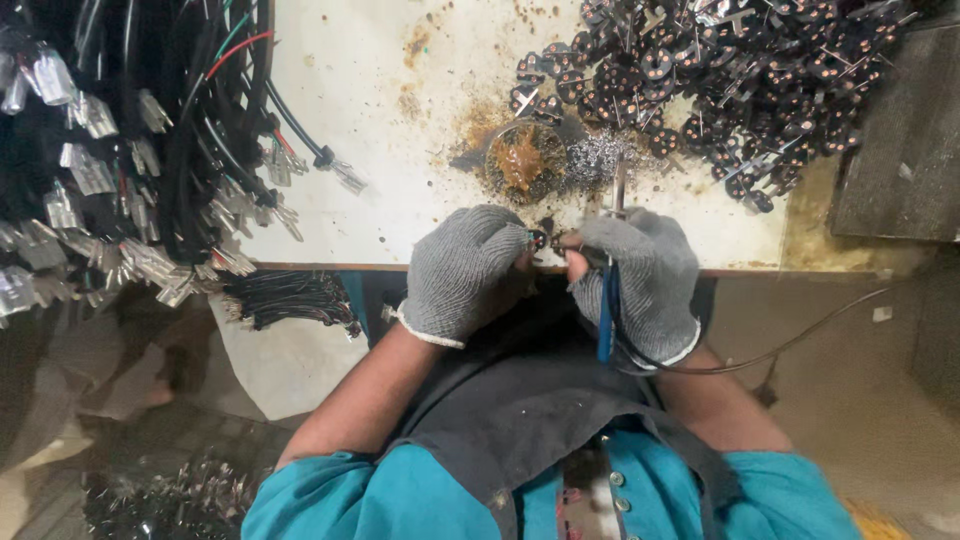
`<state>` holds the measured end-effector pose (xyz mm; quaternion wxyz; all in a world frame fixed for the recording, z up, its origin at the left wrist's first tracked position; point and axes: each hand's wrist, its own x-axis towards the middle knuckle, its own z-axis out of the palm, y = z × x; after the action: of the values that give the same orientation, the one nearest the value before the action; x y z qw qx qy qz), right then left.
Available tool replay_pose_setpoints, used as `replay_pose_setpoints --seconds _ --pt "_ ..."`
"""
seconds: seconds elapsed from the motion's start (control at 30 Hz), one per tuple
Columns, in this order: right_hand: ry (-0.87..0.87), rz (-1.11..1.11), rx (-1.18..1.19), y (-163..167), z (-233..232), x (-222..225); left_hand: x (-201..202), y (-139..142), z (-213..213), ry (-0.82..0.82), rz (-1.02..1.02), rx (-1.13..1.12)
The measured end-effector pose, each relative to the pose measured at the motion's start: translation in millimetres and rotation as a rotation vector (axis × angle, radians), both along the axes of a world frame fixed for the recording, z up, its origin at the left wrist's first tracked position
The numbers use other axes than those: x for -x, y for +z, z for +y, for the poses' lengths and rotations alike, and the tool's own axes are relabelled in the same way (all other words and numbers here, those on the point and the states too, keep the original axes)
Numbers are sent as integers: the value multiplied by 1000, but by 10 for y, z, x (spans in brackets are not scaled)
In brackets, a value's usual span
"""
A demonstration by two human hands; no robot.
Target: The person, wearing fingerless gloves, solders the ends of red and green wires onto small connector terminals at a workbench. They hold a wire in one hand and a soldering iron in the other, dip the wire tip into flux, apply solder to the joint, and place the finished connector onto a large pile of completed connectors on the bench, repeating the process.
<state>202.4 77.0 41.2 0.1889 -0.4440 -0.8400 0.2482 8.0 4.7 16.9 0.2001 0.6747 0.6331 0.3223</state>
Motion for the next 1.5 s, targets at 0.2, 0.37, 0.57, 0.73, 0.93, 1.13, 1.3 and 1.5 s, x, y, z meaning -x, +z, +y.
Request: replay_pose_setpoints --seconds 0.2,0.37,0.57,0.73,0.93,1.13,1.3,1.5 --pt "111 -46 -215 53 282 -16 11 8 4 -13 -13 22" --pt "288 -146 -266 112 193 6 42 -4 -12 -24 -30 16" --pt "383 -70 -190 216 126 165 30 -25 -40 -15 -22 27" --pt "538 -170 -276 185 257 46 19 -44 -8 -4 29 27" --pt "36 124 -314 -159 43 81 19 -65 -52 50 -17 -41" --pt "248 263 -51 -67 152 -64 -12 -97 -83 136 -5 -20" --pt "339 179 -67 -52 234 -63 18 145 -1 37 -62 -24" --pt "284 324 -108 -107 202 -32 321 329 -435 41 -154 362"
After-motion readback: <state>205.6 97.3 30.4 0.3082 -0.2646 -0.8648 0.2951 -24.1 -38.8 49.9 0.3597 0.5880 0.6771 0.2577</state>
